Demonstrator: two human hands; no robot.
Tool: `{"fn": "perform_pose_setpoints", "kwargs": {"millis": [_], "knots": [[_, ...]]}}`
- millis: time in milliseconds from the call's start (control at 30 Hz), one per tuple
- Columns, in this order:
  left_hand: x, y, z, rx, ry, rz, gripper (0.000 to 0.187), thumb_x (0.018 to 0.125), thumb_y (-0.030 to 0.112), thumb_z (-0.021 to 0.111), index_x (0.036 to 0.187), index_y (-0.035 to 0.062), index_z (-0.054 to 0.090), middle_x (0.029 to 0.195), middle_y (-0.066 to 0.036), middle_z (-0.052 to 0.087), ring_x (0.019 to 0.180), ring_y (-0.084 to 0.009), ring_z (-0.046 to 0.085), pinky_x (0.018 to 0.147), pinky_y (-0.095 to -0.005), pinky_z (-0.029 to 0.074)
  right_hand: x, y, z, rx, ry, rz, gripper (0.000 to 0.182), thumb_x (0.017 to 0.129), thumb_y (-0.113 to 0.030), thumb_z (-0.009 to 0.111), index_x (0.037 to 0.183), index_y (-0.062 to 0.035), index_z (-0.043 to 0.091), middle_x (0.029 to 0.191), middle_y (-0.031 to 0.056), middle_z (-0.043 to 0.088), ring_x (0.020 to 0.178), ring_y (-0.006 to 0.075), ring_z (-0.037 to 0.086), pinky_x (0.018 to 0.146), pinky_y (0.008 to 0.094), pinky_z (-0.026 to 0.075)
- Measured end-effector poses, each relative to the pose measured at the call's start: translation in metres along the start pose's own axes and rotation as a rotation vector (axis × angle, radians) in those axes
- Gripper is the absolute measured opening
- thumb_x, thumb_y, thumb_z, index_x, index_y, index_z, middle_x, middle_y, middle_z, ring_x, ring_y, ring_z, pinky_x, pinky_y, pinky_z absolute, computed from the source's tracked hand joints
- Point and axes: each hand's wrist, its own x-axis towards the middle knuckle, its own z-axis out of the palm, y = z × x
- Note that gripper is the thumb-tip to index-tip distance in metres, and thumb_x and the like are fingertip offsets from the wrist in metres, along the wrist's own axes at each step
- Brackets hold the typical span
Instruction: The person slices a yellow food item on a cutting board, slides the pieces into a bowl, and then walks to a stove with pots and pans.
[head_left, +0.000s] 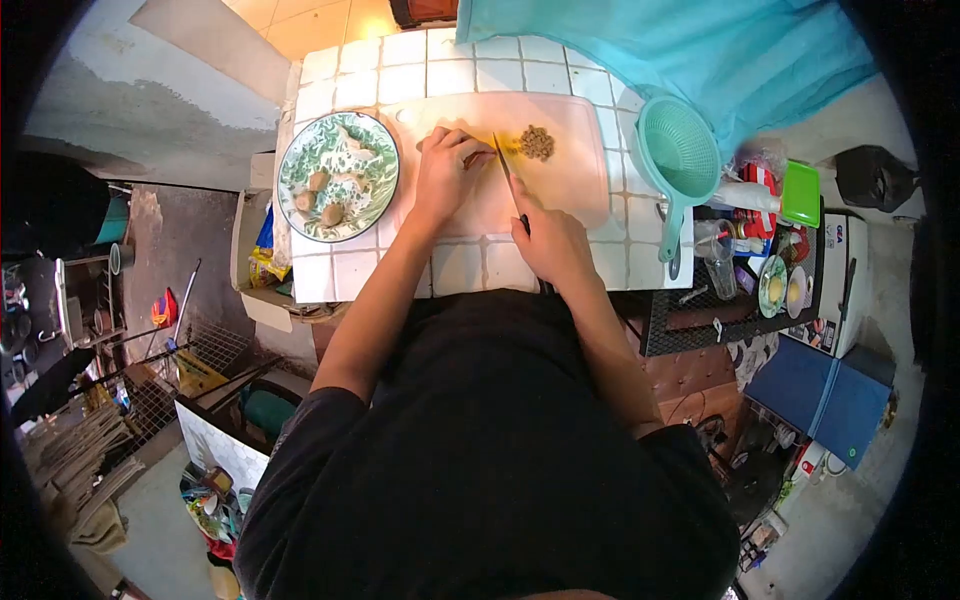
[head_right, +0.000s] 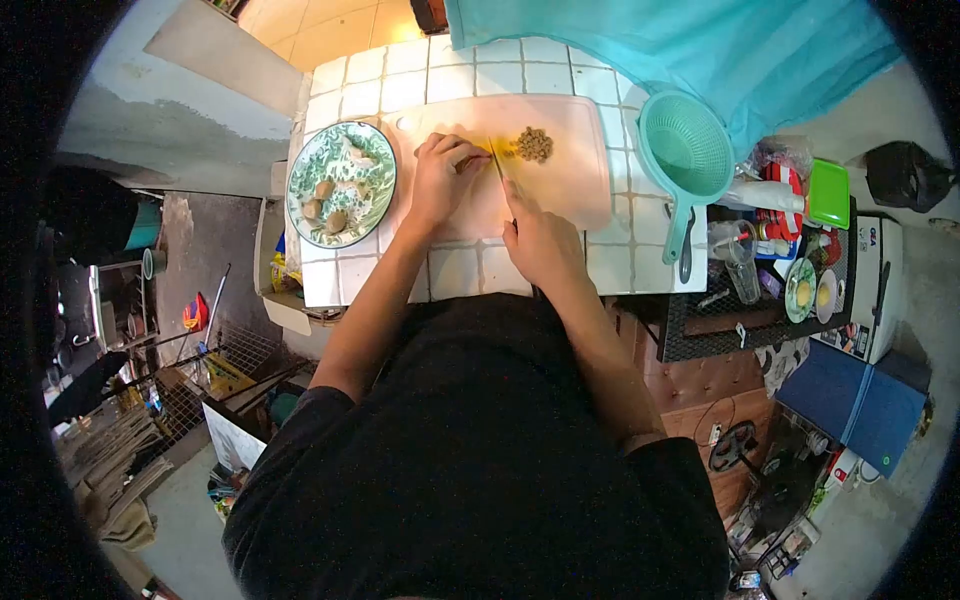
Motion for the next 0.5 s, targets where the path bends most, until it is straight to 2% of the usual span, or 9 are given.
{"fn": "perform_pose_setpoints", "kwargs": {"millis": [100, 167, 400, 500], "knots": [[0.001, -0.001, 0.0, -0.018, 0.023, 0.026, 0.012, 0.083, 0.012, 0.082, 0.095, 0.0115, 0.083, 0.095, -0.003, 0.075, 0.095, -0.0281, 0.062, 0.089, -0.0404, 0.049, 0.0, 0.001, -0.002, -0.006, -0.05, 0.032, 0.07, 0.101, -0.026, 0.062, 0.166, -0.0174, 0.037, 0.084, 0.0225, 0.074, 0.077, 0.044, 0.072, 0.075, 0.0548, 0.056], [0.0, 0.002, 0.001, -0.015, 0.017, 0.021, 0.012, 0.083, 0.011, 0.082, 0.095, 0.0113, 0.083, 0.095, -0.003, 0.075, 0.095, -0.0282, 0.062, 0.089, -0.0402, 0.049, 0.0, 0.009, 0.007, 0.007, 0.016, 0.021, 0.07, 0.1, -0.026, 0.062, 0.166, -0.017, 0.037, 0.085, 0.0216, 0.074, 0.077, 0.0437, 0.072, 0.076, 0.0545, 0.056], [0.001, 0.0, -0.001, -0.027, 0.024, 0.029, 0.012, 0.082, 0.01, 0.083, 0.094, 0.0098, 0.083, 0.094, -0.004, 0.075, 0.096, -0.028, 0.062, 0.089, -0.0403, 0.049, -0.001, 0.011, 0.007, 0.047, -0.011, 0.029, 0.07, 0.1, -0.025, 0.062, 0.165, -0.0151, 0.038, 0.092, 0.0205, 0.076, 0.081, 0.0431, 0.072, 0.078, 0.0544, 0.057], [0.001, -0.001, 0.001, -0.027, 0.015, 0.015, 0.013, 0.081, 0.01, 0.083, 0.094, 0.0092, 0.083, 0.096, -0.005, 0.075, 0.096, -0.0284, 0.062, 0.089, -0.0406, 0.05, -0.001, 0.013, 0.013, 0.037, 0.064, -0.011, 0.07, 0.1, -0.025, 0.061, 0.165, -0.0154, 0.038, 0.092, 0.0205, 0.076, 0.081, 0.0428, 0.072, 0.078, 0.0544, 0.057]]}}
